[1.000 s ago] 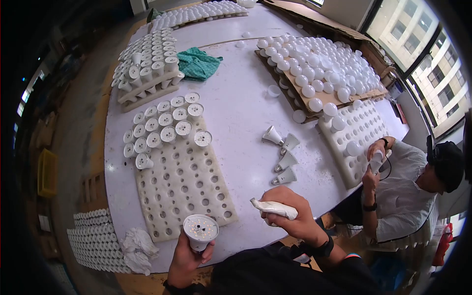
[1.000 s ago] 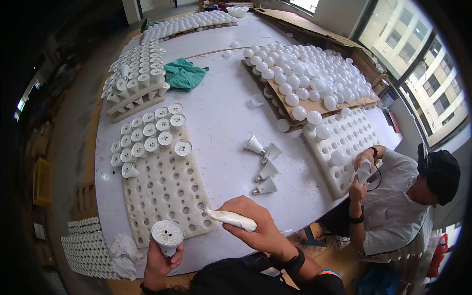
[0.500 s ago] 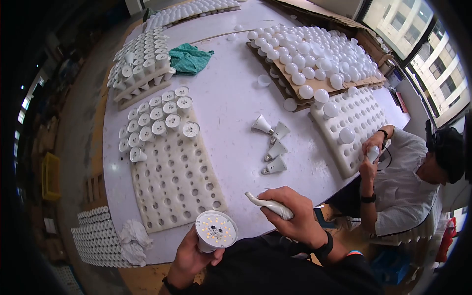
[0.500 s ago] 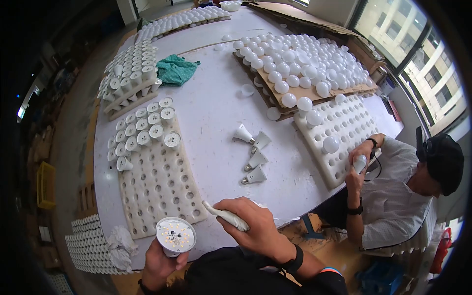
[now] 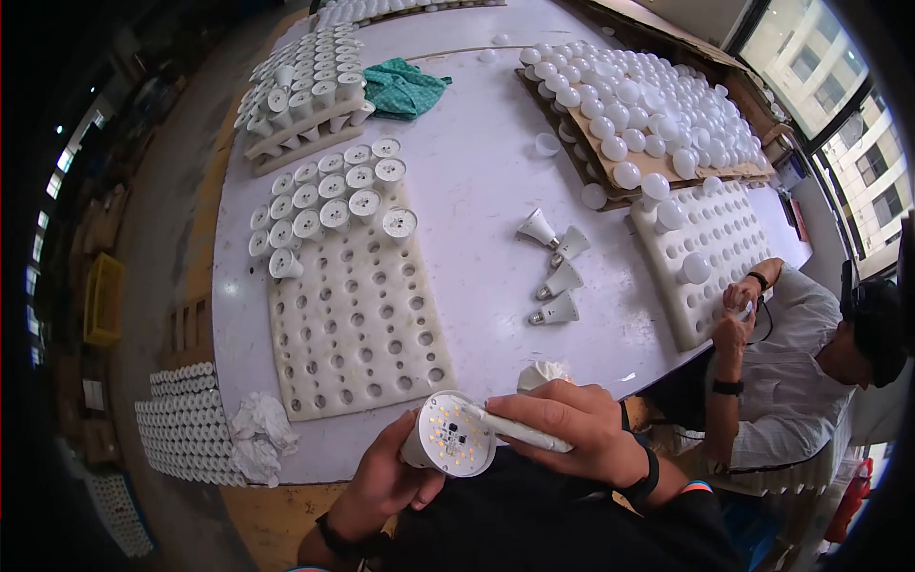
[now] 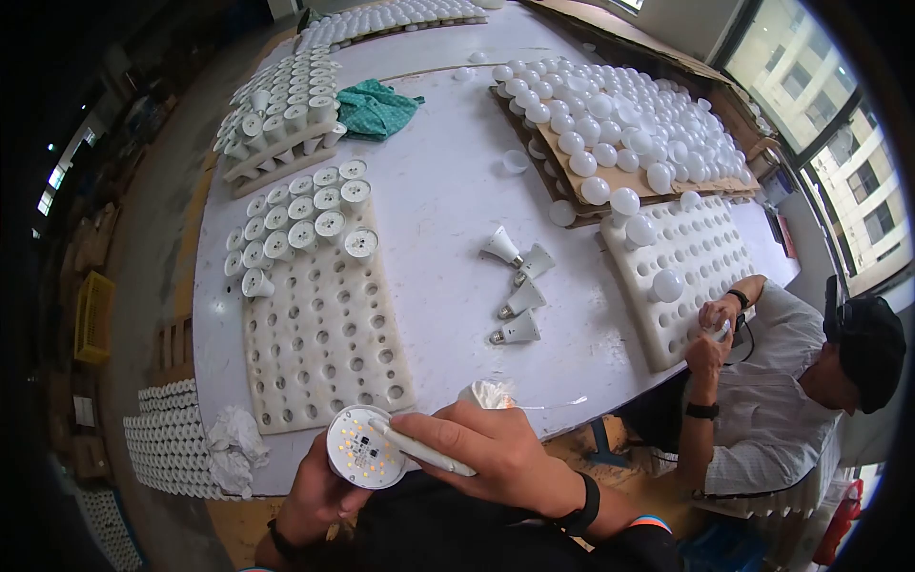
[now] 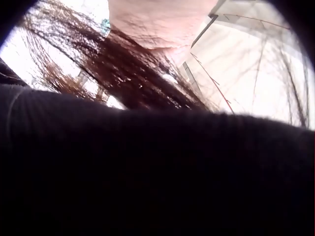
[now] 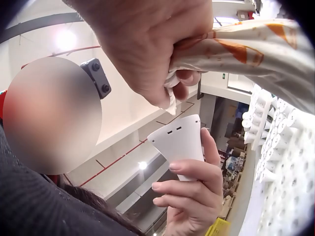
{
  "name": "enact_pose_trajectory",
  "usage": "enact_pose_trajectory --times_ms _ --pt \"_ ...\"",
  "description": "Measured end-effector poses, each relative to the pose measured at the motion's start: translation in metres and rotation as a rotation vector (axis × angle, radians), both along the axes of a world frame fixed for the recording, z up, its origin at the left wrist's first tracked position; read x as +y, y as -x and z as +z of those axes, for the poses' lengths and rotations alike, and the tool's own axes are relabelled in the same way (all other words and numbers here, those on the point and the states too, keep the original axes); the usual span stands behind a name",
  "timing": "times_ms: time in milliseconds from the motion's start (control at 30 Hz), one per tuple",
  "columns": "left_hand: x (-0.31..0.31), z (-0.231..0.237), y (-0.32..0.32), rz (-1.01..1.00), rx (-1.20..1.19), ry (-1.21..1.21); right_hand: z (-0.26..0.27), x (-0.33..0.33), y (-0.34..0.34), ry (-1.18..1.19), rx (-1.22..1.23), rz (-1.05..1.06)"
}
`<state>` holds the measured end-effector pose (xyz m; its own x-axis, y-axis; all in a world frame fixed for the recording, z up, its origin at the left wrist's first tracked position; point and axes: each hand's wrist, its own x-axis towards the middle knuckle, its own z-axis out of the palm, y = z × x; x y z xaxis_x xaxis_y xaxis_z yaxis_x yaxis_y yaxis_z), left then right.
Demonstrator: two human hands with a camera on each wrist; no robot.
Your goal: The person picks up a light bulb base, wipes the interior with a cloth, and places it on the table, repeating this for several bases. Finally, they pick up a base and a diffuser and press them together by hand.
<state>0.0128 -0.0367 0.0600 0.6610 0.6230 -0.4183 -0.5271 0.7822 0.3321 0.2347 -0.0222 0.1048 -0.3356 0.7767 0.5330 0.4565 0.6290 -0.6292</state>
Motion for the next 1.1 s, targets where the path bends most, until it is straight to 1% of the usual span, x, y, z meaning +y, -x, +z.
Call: enact_pose_trajectory --times_ms 133,300,633,700,933,1100 --pt "-0.0019 0.0038 -0.0015 -0.010 0.010 0.030 -0.0014 0.0011 0.0020 -0.038 -0.054 0.018" --pt "-0.0012 0.0054 -0.0033 -0.030 0.098 -0.015 0.0002 0.0017 0.0025 -0.116 -0.107 0.039" --pt "-0.0007 0.0080 -0.0044 -0.065 0.141 -0.028 0.0006 -0.0003 0.0031 -0.113 -0.151 0.057" --pt "-0.0012 0.0090 -0.0049 -0.065 0.182 -0.041 0.0013 -0.0002 0.0031 -0.108 -0.158 0.057" --pt "-0.0022 0.0085 -0.0035 -0.036 0.190 -0.030 0.0026 0.0010 0.0032 -0.124 -0.175 0.061" --pt "-0.0049 0.0038 0.0021 -0.002 0.156 -0.111 0.0007 0.0014 0.0033 -0.127 -0.159 0.054"
